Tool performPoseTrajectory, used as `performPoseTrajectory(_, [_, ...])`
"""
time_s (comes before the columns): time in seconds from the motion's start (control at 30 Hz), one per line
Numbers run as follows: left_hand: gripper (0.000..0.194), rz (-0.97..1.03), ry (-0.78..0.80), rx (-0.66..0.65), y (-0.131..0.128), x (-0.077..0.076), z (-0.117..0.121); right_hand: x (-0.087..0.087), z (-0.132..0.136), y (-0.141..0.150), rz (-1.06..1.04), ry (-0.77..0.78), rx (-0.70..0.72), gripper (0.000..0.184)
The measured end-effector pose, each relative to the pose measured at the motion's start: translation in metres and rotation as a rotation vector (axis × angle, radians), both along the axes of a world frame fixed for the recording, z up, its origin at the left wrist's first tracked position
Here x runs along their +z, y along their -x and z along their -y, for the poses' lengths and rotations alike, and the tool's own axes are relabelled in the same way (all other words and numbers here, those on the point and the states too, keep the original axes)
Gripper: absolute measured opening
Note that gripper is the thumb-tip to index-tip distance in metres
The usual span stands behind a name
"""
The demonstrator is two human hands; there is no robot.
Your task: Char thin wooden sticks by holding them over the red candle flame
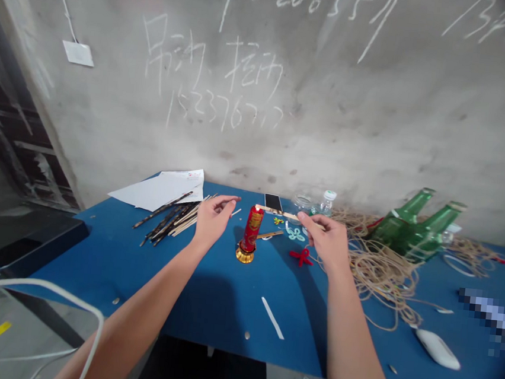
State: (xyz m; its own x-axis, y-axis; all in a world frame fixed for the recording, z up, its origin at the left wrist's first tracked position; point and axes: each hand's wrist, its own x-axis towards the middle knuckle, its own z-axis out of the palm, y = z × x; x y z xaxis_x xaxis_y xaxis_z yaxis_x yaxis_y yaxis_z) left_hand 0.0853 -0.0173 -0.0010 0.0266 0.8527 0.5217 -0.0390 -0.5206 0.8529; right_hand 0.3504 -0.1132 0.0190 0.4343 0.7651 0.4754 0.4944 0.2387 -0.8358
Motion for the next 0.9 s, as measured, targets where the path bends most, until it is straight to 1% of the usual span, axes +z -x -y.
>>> performPoseTrajectory(0.57, [0.027,0.000,-0.003,0.003,-0.0002,0.0017,0.0018,0.0022,0.0021,0.0018,-0.022,0.009,0.009,0.048])
performPoseTrajectory(0.9, [0.030,-0.001,0.000,-0.001,0.0002,0.0018,0.0017,-0.0025,-0.0011,0.0035,0.008,0.010,0.024,0.047])
